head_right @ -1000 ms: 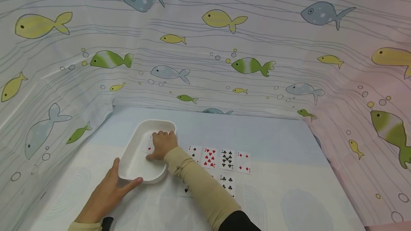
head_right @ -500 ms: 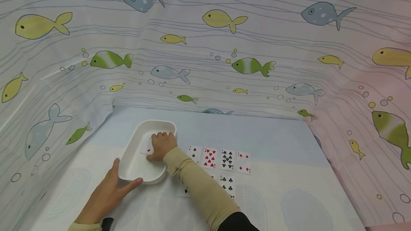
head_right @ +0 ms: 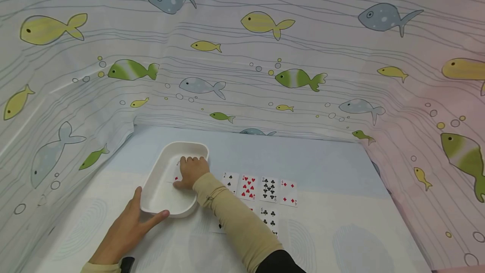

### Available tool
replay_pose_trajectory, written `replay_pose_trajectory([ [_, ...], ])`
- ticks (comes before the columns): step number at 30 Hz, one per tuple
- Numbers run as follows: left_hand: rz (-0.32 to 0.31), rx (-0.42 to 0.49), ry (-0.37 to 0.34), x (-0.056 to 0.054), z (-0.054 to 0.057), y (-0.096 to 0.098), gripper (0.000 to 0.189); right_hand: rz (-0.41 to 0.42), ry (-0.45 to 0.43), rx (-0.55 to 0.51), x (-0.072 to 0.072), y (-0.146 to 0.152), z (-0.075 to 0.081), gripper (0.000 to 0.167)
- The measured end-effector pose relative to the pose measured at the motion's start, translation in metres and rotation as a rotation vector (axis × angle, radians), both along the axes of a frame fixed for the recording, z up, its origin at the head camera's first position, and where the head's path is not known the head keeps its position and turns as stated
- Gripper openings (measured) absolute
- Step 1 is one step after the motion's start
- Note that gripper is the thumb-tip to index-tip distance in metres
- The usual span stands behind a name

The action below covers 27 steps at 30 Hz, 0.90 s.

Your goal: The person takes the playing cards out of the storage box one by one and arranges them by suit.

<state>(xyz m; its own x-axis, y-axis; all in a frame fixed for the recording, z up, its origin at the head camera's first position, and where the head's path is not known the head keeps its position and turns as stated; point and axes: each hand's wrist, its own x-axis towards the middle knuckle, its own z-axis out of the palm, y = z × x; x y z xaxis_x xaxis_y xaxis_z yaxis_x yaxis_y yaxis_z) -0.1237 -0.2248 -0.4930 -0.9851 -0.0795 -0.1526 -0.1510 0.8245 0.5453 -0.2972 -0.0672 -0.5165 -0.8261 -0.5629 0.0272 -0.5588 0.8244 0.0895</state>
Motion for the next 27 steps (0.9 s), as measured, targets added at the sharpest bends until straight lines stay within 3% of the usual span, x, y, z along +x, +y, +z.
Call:
replay_pose_trajectory([
  [12,-0.010,0.005,0.055,0.002,0.000,-0.002,0.128,-0.012,-0.023,-0.002,0.003,-0.001,0.007,0.072],
  [27,-0.009,0.021,0.030,0.000,0.000,-0.001,0.128,-0.016,-0.051,0.016,-0.001,-0.002,0.012,0.080],
])
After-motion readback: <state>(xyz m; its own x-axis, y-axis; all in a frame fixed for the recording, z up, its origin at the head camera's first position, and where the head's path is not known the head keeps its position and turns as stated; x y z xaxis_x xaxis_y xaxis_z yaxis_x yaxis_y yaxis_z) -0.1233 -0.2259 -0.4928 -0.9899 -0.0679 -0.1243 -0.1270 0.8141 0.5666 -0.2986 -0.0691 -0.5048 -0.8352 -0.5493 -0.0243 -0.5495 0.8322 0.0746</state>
